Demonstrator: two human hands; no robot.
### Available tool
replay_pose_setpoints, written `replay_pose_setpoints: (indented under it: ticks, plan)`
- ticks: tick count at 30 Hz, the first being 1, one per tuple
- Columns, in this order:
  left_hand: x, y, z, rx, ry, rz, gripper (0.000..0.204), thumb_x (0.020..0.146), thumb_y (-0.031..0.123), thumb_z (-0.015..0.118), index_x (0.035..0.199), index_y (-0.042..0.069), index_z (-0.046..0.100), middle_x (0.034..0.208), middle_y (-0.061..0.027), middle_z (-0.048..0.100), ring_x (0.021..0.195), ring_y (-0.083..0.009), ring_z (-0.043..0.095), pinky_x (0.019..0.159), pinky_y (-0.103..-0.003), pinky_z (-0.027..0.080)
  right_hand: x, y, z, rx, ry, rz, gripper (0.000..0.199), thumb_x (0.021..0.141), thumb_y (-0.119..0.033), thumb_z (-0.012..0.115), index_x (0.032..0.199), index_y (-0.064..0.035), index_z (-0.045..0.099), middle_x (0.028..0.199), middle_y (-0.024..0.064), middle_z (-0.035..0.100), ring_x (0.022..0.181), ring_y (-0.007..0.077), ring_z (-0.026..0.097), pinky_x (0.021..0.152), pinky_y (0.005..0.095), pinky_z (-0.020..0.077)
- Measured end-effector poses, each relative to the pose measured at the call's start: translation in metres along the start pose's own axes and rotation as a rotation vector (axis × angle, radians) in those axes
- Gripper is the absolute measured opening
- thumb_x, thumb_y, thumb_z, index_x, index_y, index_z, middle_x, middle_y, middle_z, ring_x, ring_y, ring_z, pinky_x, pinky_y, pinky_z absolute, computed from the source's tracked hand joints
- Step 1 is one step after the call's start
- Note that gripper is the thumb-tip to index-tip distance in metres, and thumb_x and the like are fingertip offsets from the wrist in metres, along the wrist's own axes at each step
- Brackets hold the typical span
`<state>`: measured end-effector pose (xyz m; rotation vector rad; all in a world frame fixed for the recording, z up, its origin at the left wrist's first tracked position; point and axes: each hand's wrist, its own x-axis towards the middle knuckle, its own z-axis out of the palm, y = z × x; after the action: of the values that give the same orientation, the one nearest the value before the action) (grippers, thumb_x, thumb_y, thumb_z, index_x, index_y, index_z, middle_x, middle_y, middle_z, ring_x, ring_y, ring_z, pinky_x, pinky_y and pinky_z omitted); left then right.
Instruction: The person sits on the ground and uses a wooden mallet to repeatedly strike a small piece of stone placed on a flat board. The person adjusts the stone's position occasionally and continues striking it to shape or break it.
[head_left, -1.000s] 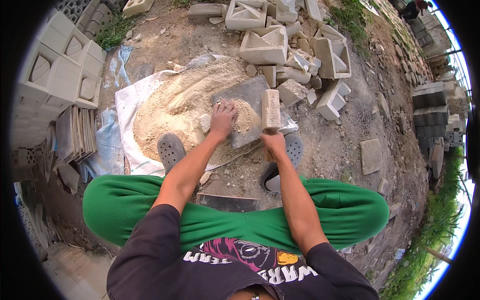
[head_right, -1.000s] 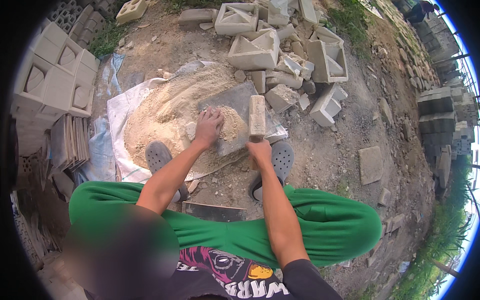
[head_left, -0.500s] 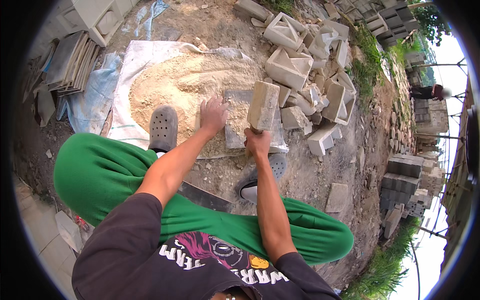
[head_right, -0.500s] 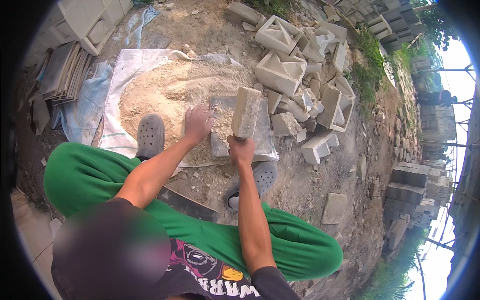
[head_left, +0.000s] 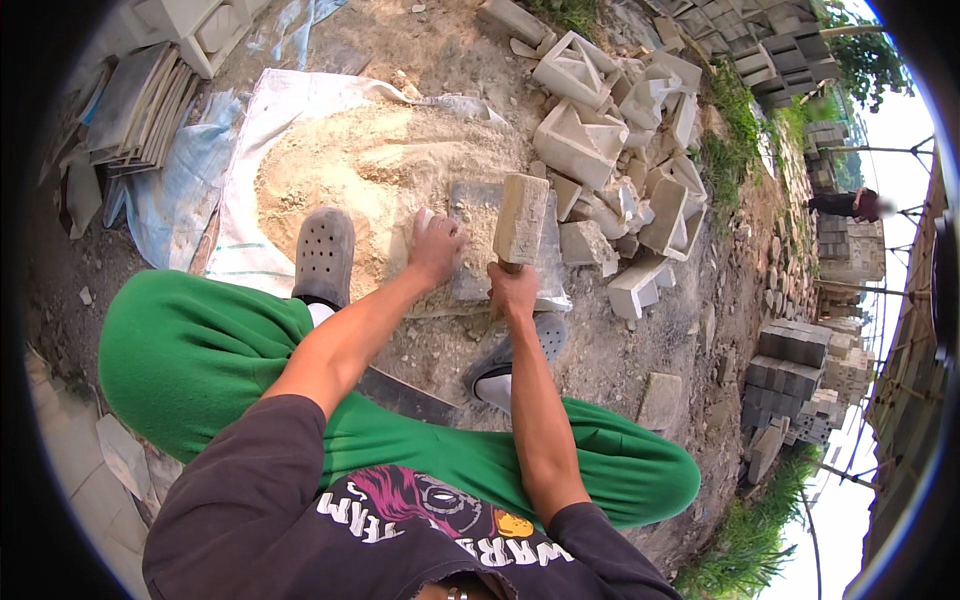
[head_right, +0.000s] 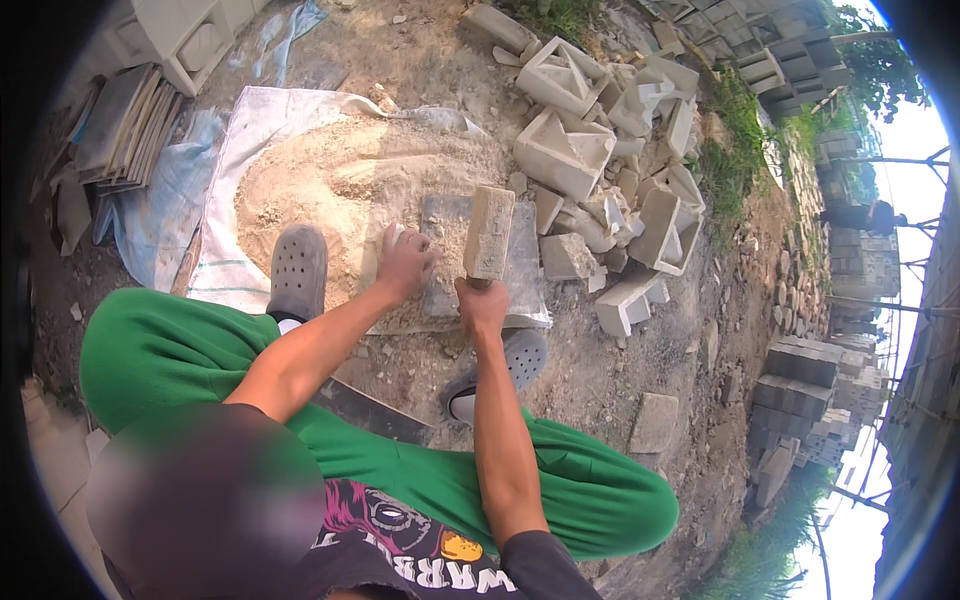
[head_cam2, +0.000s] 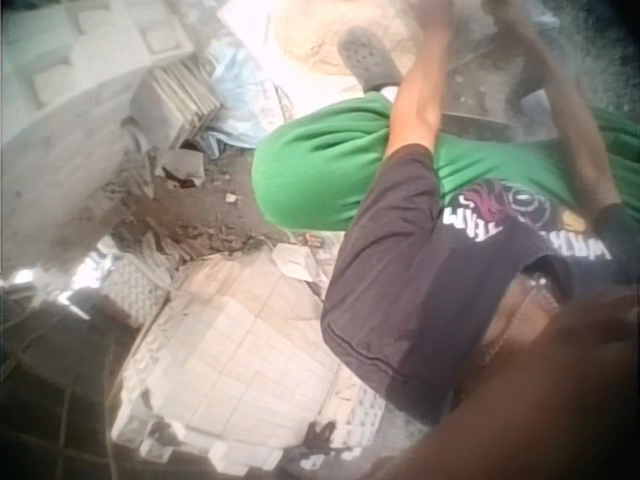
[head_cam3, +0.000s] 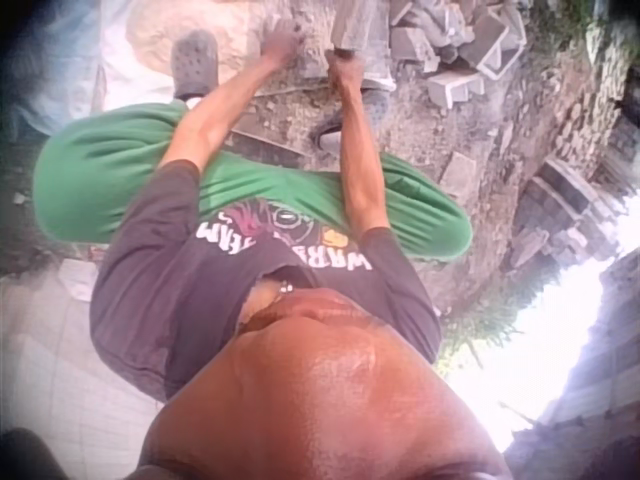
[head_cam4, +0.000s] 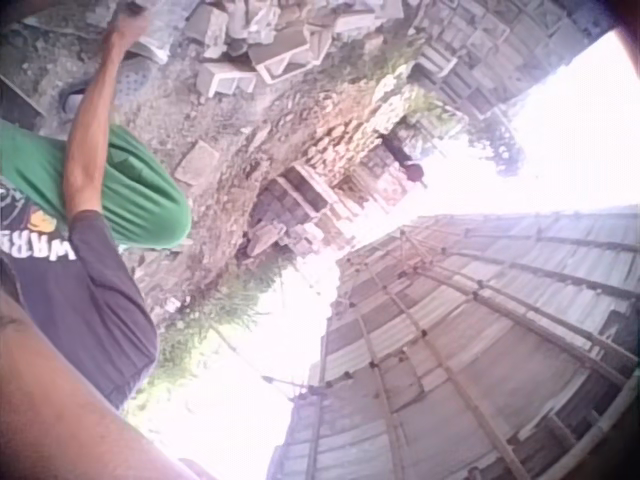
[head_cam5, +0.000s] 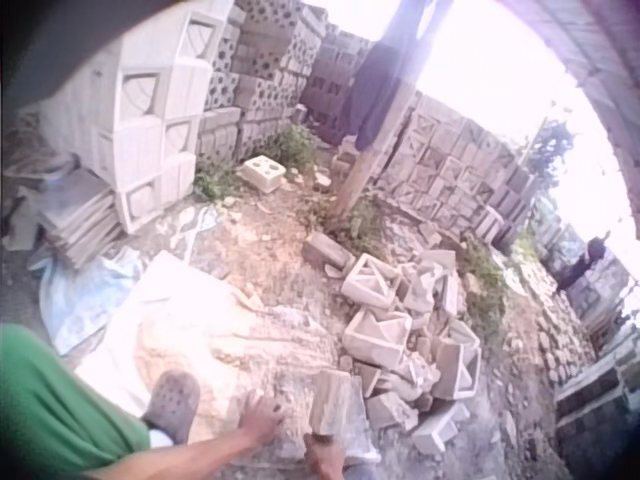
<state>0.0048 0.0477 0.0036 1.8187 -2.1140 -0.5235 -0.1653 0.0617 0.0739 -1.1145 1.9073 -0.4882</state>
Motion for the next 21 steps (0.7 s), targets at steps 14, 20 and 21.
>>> replay_pose_setpoints:
  ticks: [14,20,21]
  plan:
    - [0.035,0.009,0.012,-0.153,-0.012,0.108,0.016,0.085,0.014,0.059,0.093,0.01,0.072,0.114,-0.0107,0.067,0.109,-0.0293,0.062,0.098,-0.041,0.049,-0.001,0.008,-0.034,0.002,-0.134,0.184,0.04,0.069,-0.028,0.074,0.074,0.0114,0.068,0.067,0.0188,0.069,0.058,0.0271,0.07,0.059,0.0369,0.0547]
    - [0.047,0.021,0.011,-0.169,-0.026,0.127,0.01,0.084,0.012,0.06,0.082,0.01,0.069,0.085,-0.011,0.065,0.093,-0.0322,0.064,0.081,-0.043,0.051,-0.029,-0.023,-0.047,0.043,-0.089,0.081,0.037,0.072,-0.027,0.075,0.082,0.0074,0.07,0.066,0.0142,0.069,0.056,0.022,0.068,0.056,0.0352,0.0539]
    - [0.047,0.019,0.009,-0.215,0.007,0.149,0.008,0.083,0.012,0.061,0.081,0.01,0.069,0.084,-0.0106,0.065,0.092,-0.0321,0.063,0.081,-0.043,0.051,-0.035,-0.032,-0.045,0.091,-0.059,0.059,0.035,0.073,-0.027,0.074,0.083,0.0061,0.07,0.067,0.0138,0.069,0.055,0.0218,0.068,0.056,0.035,0.0536]
